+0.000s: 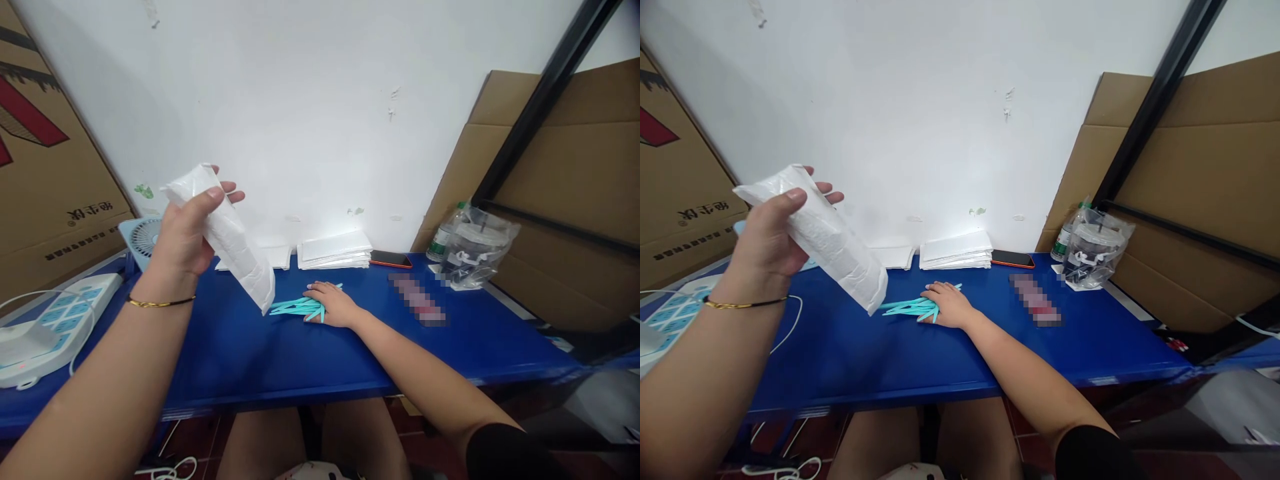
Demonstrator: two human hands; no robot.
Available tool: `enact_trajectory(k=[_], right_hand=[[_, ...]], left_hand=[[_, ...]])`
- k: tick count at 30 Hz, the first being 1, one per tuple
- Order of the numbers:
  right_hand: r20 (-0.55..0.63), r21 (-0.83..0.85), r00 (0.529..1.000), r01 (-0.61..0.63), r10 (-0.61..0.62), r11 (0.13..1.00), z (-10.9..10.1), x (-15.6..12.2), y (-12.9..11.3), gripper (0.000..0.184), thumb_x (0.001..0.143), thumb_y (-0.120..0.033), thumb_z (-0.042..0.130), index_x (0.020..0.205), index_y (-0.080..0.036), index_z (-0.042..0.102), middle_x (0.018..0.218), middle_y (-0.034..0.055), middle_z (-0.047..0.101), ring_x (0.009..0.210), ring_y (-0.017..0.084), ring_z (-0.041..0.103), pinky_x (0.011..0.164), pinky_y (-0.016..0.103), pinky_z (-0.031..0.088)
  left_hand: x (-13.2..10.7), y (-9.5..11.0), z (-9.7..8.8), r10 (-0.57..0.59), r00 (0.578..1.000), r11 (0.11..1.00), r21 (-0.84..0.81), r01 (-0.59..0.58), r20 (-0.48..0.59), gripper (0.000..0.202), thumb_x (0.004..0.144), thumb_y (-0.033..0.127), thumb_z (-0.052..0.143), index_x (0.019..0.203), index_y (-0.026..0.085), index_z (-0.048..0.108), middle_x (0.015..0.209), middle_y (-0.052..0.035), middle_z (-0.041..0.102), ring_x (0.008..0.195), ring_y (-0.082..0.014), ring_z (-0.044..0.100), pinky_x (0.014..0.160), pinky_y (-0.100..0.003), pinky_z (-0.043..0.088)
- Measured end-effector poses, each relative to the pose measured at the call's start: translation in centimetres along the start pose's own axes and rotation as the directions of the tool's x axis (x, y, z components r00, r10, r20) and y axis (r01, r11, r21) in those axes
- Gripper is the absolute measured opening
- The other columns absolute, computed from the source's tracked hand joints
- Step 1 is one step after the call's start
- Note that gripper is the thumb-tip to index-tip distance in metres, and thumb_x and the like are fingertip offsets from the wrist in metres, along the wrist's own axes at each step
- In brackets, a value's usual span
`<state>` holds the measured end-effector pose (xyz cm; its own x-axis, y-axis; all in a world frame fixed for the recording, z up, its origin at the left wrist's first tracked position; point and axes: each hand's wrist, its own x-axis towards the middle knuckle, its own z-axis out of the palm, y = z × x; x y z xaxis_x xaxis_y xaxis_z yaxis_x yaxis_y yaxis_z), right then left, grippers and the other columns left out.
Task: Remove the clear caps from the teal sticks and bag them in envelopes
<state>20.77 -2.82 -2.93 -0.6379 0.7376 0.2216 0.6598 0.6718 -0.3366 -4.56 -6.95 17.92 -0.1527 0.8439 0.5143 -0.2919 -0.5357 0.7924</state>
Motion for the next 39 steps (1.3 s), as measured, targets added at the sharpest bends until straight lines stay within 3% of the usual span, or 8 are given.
enact_trajectory(k=[7, 12, 16, 22, 25, 28, 34, 39], right_hand=[[0.020, 0.026, 1.000, -0.016, 0.015, 1.000, -0.3, 0.1, -0.7, 0.083, 0.063, -0.069, 0.060, 0.133, -0.027, 0.044, 0.141, 0.0088, 0.039, 0.132, 0.034, 0.027, 0.110, 0.051, 0.015], [0.037, 0.139, 0.999, 0.011, -0.016, 0.990, -3.2, -0.7, 0.2, 0.102, 0.055, -0.065, 0.069, 0.141, -0.028, 0.030, 0.145, 0.0082, 0.031, 0.135, 0.032, 0.019, 0.111, 0.051, 0.004], [0.062, 0.281, 0.995, -0.091, 0.077, 0.955, -6.9, -2.9, 2.6, 0.097, 0.053, -0.058, 0.074, 0.137, -0.026, 0.036, 0.139, 0.0098, 0.037, 0.126, 0.031, 0.035, 0.102, 0.044, 0.031], [0.278, 0.147, 0.899, -0.389, 0.339, 0.909, -8.9, -5.9, 3.9, 0.056, 0.048, -0.053, 0.077, 0.091, -0.020, 0.062, 0.085, 0.0031, 0.061, 0.073, 0.019, 0.056, 0.058, 0.027, 0.042], [0.367, -0.001, 0.844, -0.419, 0.390, 0.908, -8.1, -5.9, 3.2, 0.059, 0.036, -0.040, 0.083, 0.087, -0.022, 0.060, 0.080, 0.0013, 0.060, 0.065, 0.018, 0.054, 0.048, 0.024, 0.036], [0.320, -0.029, 0.890, -0.335, 0.326, 0.942, -7.2, -5.5, 2.7, 0.039, 0.045, -0.023, 0.079, 0.080, -0.022, 0.061, 0.080, 0.0004, 0.061, 0.064, 0.016, 0.054, 0.049, 0.023, 0.034], [0.153, 0.060, 0.978, -0.154, 0.143, 0.986, -6.4, -4.7, 2.6, 0.031, 0.059, 0.001, 0.057, 0.079, -0.021, 0.065, 0.081, 0.0013, 0.062, 0.068, 0.014, 0.055, 0.058, 0.023, 0.038], [0.086, 0.228, 0.994, -0.086, 0.068, 0.970, -6.3, -4.1, 2.5, 0.020, 0.069, -0.019, 0.067, 0.088, -0.021, 0.064, 0.084, 0.0015, 0.060, 0.071, 0.014, 0.057, 0.060, 0.024, 0.043]], left_hand=[[0.3, 0.9, -0.5, 0.170, 0.974, 0.952, 0.231, -0.201, 0.147, 0.053, 0.061, 0.037, 0.077, 0.109, 0.027, 0.056, 0.100, -0.0018, 0.062, 0.104, -0.0284, 0.057, 0.087, -0.044, 0.044], [0.7, -6.5, -3.9, -0.051, 0.957, 0.625, 0.756, -0.193, 0.286, 0.075, 0.048, 0.033, 0.081, 0.117, 0.022, 0.054, 0.097, -0.0048, 0.064, 0.089, -0.0255, 0.060, 0.085, -0.038, 0.043], [-0.1, -12.4, -6.1, -0.148, 0.944, 0.509, 0.841, -0.183, 0.294, 0.087, 0.032, 0.039, 0.084, 0.112, 0.019, 0.058, 0.116, -0.0129, 0.059, 0.111, -0.0345, 0.051, 0.096, -0.039, 0.036], [-5.1, -17.3, -1.4, -0.297, 0.915, 0.589, 0.806, -0.050, 0.274, 0.066, 0.049, 0.059, 0.072, 0.101, 0.020, 0.063, 0.112, -0.0154, 0.061, 0.109, -0.0353, 0.052, 0.092, -0.040, 0.037], [-7.2, -19.1, 2.0, -0.457, 0.847, 0.432, 0.900, -0.057, 0.273, 0.073, 0.049, 0.066, 0.068, 0.101, 0.017, 0.061, 0.113, -0.0196, 0.058, 0.114, -0.0403, 0.045, 0.089, -0.044, 0.036], [-7.5, -19.9, 3.5, -0.539, 0.760, 0.315, 0.923, -0.219, 0.364, 0.072, 0.052, 0.063, 0.066, 0.109, 0.019, 0.058, 0.112, -0.0155, 0.056, 0.108, -0.0373, 0.046, 0.086, -0.046, 0.037], [-6.2, -17.9, 2.3, -0.583, 0.492, 0.585, 0.754, -0.298, 0.647, 0.040, 0.070, 0.034, 0.058, 0.109, 0.026, 0.061, 0.106, -0.0065, 0.059, 0.102, -0.0256, 0.049, 0.087, -0.034, 0.039], [-6.1, -16.3, 0.8, -0.575, 0.461, 0.654, 0.718, -0.238, 0.676, 0.049, 0.068, 0.038, 0.064, 0.115, 0.028, 0.059, 0.111, -0.0055, 0.057, 0.103, -0.0251, 0.050, 0.086, -0.033, 0.041]])
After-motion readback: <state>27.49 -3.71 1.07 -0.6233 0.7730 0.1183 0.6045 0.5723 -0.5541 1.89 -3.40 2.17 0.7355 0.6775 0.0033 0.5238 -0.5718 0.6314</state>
